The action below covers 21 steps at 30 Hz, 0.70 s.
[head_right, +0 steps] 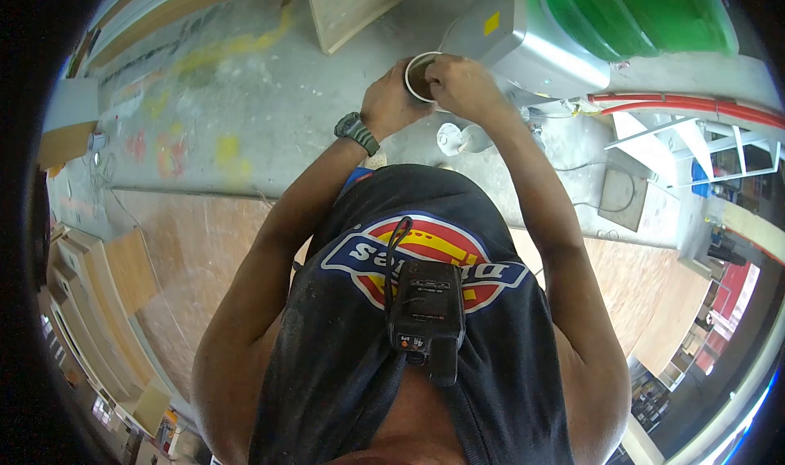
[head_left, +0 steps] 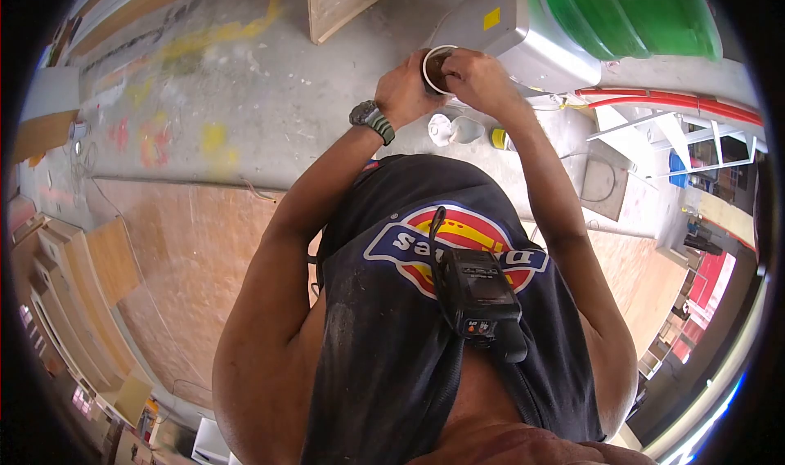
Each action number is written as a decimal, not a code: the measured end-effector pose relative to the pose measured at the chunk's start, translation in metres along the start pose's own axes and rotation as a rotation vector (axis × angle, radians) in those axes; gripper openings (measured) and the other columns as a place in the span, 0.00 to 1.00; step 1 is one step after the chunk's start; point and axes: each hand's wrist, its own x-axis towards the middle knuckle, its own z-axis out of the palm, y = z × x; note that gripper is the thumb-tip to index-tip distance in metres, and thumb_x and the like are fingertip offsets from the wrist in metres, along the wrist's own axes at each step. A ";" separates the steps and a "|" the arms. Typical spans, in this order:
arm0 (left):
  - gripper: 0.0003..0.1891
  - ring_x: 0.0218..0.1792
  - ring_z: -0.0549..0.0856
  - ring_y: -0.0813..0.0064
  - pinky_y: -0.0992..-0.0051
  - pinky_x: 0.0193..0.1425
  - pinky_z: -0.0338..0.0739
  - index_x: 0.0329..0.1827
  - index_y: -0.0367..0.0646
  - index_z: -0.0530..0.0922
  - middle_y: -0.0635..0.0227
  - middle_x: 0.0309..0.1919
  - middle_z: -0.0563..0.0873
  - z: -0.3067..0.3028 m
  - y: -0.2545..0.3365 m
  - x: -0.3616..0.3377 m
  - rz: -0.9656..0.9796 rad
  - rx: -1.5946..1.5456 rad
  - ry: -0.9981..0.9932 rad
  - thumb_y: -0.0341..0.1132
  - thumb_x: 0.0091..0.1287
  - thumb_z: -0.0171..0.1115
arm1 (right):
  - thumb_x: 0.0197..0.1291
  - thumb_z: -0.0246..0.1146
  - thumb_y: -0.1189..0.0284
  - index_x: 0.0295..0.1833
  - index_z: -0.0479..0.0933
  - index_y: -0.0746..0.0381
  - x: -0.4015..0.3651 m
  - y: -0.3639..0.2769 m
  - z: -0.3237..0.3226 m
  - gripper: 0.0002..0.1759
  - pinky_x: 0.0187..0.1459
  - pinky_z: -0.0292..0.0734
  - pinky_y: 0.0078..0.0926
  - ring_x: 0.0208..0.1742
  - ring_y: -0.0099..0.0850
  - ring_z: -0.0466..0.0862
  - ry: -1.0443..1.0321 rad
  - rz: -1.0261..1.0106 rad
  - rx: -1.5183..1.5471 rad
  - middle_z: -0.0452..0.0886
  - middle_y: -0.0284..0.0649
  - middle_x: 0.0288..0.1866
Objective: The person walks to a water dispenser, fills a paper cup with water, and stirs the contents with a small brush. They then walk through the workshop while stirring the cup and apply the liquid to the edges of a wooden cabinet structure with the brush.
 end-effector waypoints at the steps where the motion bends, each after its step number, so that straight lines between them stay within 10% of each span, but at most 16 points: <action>1: 0.41 0.51 0.89 0.48 0.54 0.52 0.86 0.66 0.45 0.73 0.55 0.52 0.89 -0.001 -0.002 0.000 0.006 0.005 0.004 0.47 0.50 0.83 | 0.59 0.65 0.74 0.38 0.85 0.62 0.001 0.000 0.000 0.05 0.43 0.84 0.45 0.39 0.49 0.87 0.001 0.010 -0.032 0.84 0.43 0.38; 21: 0.42 0.54 0.88 0.49 0.56 0.55 0.86 0.67 0.44 0.72 0.54 0.56 0.87 -0.005 -0.015 0.011 0.054 -0.010 0.034 0.47 0.50 0.84 | 0.58 0.67 0.74 0.37 0.85 0.62 0.020 -0.007 -0.012 0.04 0.40 0.83 0.44 0.37 0.49 0.87 0.006 0.034 0.049 0.85 0.43 0.38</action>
